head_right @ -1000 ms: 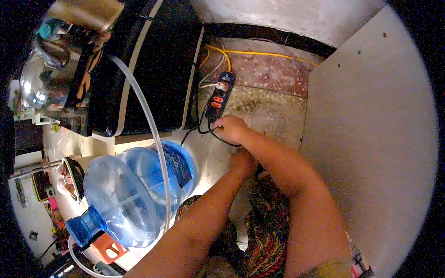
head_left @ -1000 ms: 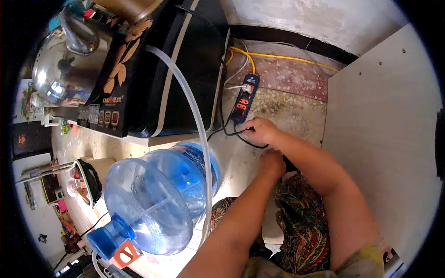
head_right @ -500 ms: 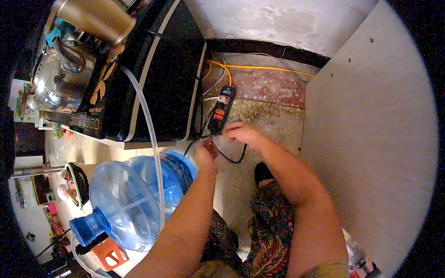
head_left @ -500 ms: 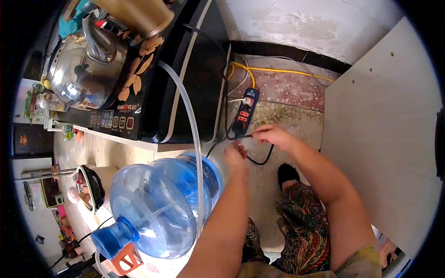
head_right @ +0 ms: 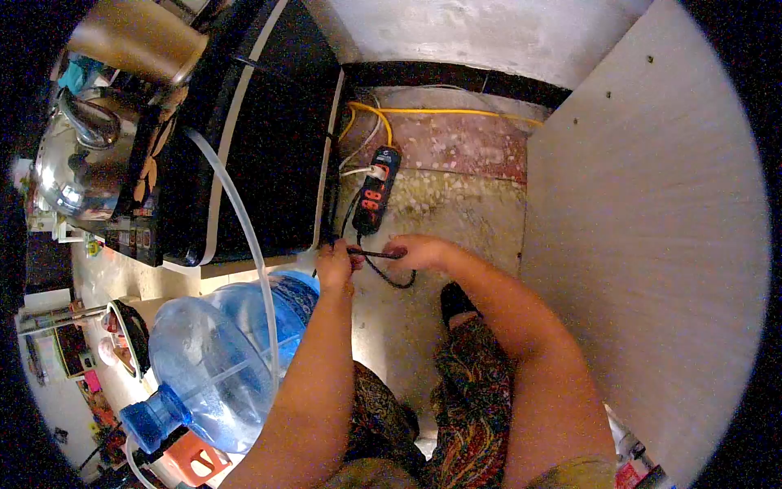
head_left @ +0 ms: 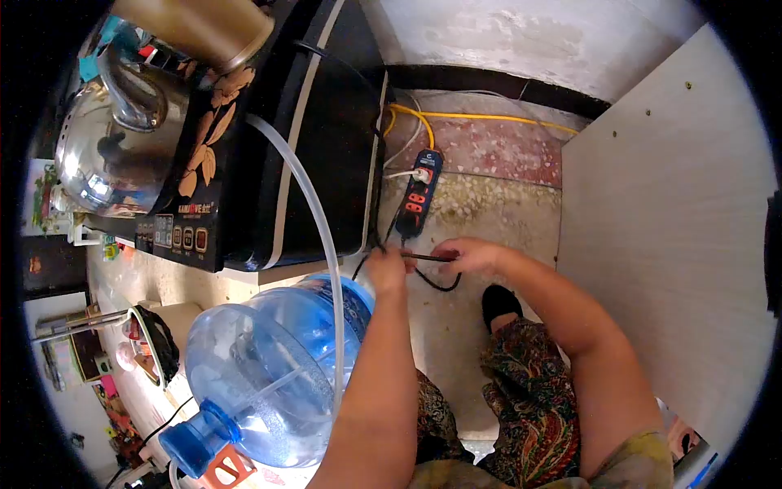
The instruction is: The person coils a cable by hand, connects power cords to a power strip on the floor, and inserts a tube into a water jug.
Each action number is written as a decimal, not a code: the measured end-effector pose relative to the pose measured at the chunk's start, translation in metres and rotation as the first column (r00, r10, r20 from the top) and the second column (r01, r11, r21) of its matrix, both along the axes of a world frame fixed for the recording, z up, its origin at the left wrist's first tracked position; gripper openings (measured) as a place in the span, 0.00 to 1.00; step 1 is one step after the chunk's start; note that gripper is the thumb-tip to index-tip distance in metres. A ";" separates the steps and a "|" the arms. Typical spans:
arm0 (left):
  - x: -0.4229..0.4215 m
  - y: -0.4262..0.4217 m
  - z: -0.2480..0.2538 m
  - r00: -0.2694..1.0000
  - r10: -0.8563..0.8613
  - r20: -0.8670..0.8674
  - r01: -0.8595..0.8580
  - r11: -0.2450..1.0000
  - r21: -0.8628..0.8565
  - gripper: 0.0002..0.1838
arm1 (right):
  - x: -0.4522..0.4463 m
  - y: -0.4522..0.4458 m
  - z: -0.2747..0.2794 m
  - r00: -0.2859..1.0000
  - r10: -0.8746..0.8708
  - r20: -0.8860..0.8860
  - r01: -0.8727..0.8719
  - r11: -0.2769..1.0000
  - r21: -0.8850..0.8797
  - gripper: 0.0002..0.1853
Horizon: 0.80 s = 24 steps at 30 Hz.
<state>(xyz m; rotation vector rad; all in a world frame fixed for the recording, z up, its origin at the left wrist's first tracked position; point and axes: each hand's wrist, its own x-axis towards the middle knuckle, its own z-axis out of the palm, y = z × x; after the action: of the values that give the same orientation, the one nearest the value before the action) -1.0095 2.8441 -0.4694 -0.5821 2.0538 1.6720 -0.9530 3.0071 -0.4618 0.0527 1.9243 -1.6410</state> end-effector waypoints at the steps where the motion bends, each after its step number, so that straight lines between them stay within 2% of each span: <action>1: 0.000 0.001 0.000 0.999 0.018 -0.044 -0.017 1.000 0.023 0.11 | 0.006 0.004 -0.020 0.998 0.051 -0.045 -0.047 0.995 0.088 0.21; 2: 0.000 0.001 0.003 0.999 0.018 -0.040 -0.017 1.000 0.019 0.11 | 0.009 0.005 -0.027 0.991 0.108 -0.085 -0.091 0.980 0.178 0.23; 3: 0.000 0.002 0.008 0.995 0.071 0.063 -0.077 0.992 0.098 0.10 | 0.011 0.007 -0.033 0.991 0.108 -0.082 -0.092 0.980 0.175 0.23; 4: -0.001 0.003 0.011 0.979 0.115 0.168 -0.144 0.975 0.170 0.10 | 0.013 0.009 -0.039 0.971 0.227 0.082 -0.240 0.945 0.223 0.24; 5: 0.000 0.002 0.011 0.979 0.114 0.169 -0.143 0.975 0.170 0.10 | 0.013 0.012 -0.040 0.912 0.328 0.248 -0.387 0.889 0.247 0.25; 7: -0.002 -0.001 0.012 0.951 0.230 0.208 -0.280 0.925 0.256 0.10 | 0.016 0.013 -0.041 0.888 0.330 0.318 -0.403 0.894 0.198 0.24; 9: -0.004 0.008 0.027 0.962 0.208 0.180 -0.249 0.935 0.254 0.11 | 0.020 0.013 -0.042 0.859 0.338 0.385 -0.418 0.897 0.146 0.24; 11: -0.001 0.017 0.041 0.971 0.187 0.151 -0.221 0.942 0.254 0.11 | 0.023 0.011 -0.039 0.895 0.224 0.385 -0.248 0.969 0.011 0.23; 13: 0.005 0.028 0.050 0.999 0.038 -0.013 -0.034 0.968 0.248 0.10 | 0.023 0.011 -0.030 0.913 0.192 0.359 -0.196 0.980 -0.027 0.23; 14: 0.008 0.033 0.059 0.997 0.012 -0.070 0.005 0.971 0.240 0.09 | 0.023 0.012 -0.026 0.928 0.160 0.337 -0.145 0.987 -0.070 0.23; 15: 0.006 0.034 0.059 0.997 0.009 -0.070 0.008 0.970 0.242 0.09 | 0.022 0.014 -0.028 0.928 0.157 0.337 -0.142 0.988 -0.068 0.23; 17: -0.002 0.035 0.059 0.996 0.002 -0.085 0.011 0.989 0.147 0.09 | 0.017 0.016 -0.025 0.876 0.312 0.369 -0.297 0.950 -0.097 0.22; 18: -0.007 0.034 0.053 0.996 0.001 -0.086 0.012 0.989 0.148 0.09 | 0.018 0.016 -0.018 0.876 0.311 0.368 -0.297 0.950 -0.096 0.22; 20: -0.018 0.032 0.036 0.999 0.031 -0.038 -0.023 0.980 0.196 0.09 | 0.019 0.020 0.002 0.890 0.237 0.390 -0.135 0.953 -0.270 0.21; 24: -0.036 0.033 0.025 1.000 -0.015 -0.006 0.016 0.991 0.130 0.14 | 0.014 0.029 0.003 0.908 0.168 0.382 -0.001 0.916 -0.401 0.24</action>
<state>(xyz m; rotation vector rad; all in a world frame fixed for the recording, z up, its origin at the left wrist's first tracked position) -1.0456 2.8768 -0.4441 -0.5173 1.9296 1.7840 -0.9392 3.0363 -0.4590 0.1373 1.2435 -1.7611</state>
